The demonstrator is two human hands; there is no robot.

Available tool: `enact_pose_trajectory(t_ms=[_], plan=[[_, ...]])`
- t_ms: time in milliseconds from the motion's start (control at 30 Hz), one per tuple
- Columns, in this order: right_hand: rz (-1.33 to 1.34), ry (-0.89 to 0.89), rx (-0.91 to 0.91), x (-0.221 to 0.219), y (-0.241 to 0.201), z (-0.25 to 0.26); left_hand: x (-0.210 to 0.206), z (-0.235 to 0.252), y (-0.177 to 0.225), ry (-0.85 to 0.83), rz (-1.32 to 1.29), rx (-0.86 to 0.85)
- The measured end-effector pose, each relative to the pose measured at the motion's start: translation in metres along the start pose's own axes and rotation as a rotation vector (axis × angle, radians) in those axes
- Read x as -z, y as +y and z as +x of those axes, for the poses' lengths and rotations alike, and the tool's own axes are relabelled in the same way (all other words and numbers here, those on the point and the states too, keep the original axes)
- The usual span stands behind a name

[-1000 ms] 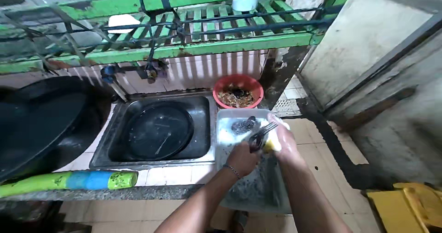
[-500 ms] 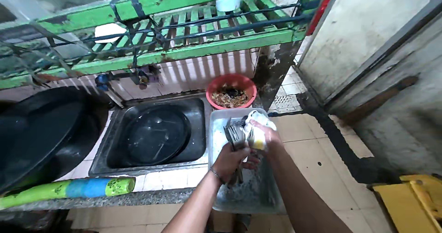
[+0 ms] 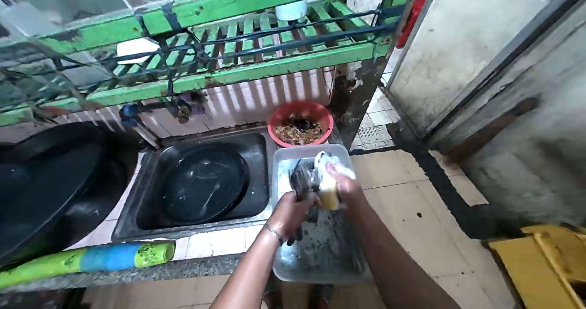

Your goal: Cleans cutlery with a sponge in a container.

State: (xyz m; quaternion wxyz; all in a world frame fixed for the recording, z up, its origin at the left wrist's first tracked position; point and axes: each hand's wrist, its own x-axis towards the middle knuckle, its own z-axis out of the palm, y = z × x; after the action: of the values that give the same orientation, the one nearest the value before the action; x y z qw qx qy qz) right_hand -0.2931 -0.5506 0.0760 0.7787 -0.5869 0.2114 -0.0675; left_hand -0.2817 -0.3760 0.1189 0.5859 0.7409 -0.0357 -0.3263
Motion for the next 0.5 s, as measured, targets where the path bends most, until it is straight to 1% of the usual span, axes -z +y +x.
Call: enact_pose_trajectory(t_ms=[100,133,200,233,267,300,333,367,400,467,500], plan=[[-0.104,0.024,-0.044,-0.017,0.004,-0.018,0.002,0.014,0.003,-0.132,0.087,0.011],[-0.128,-0.009,-0.043,-0.017,0.004,-0.018,0.004,0.015,0.001,-0.165,0.079,0.016],[-0.192,-0.095,0.04,-0.015,-0.003,-0.018,0.006,0.016,-0.005,-0.242,-0.05,0.026],[-0.267,-0.078,0.069,-0.015,-0.005,-0.018,0.004,0.016,-0.01,-0.276,-0.149,0.022],[-0.352,-0.023,0.063,-0.015,-0.005,-0.019,0.0,0.016,-0.014,-0.287,-0.237,0.021],[-0.39,0.046,0.027,-0.015,-0.005,-0.021,-0.004,0.016,-0.016,-0.264,-0.284,0.023],[-0.367,0.124,-0.023,-0.015,-0.005,-0.022,-0.007,0.017,-0.015,-0.21,-0.274,0.02],[-0.291,0.202,-0.065,-0.016,-0.005,-0.021,-0.01,0.019,-0.013,-0.147,-0.217,0.011],[-0.227,0.233,-0.084,-0.017,-0.006,-0.021,-0.011,0.021,-0.01,-0.089,-0.119,0.008],[-0.223,0.12,-0.05,-0.015,-0.009,-0.024,-0.011,0.025,-0.006,-0.047,0.062,0.037],[-0.224,0.088,-0.031,-0.013,-0.01,-0.024,-0.011,0.024,-0.005,-0.059,0.083,0.059]])
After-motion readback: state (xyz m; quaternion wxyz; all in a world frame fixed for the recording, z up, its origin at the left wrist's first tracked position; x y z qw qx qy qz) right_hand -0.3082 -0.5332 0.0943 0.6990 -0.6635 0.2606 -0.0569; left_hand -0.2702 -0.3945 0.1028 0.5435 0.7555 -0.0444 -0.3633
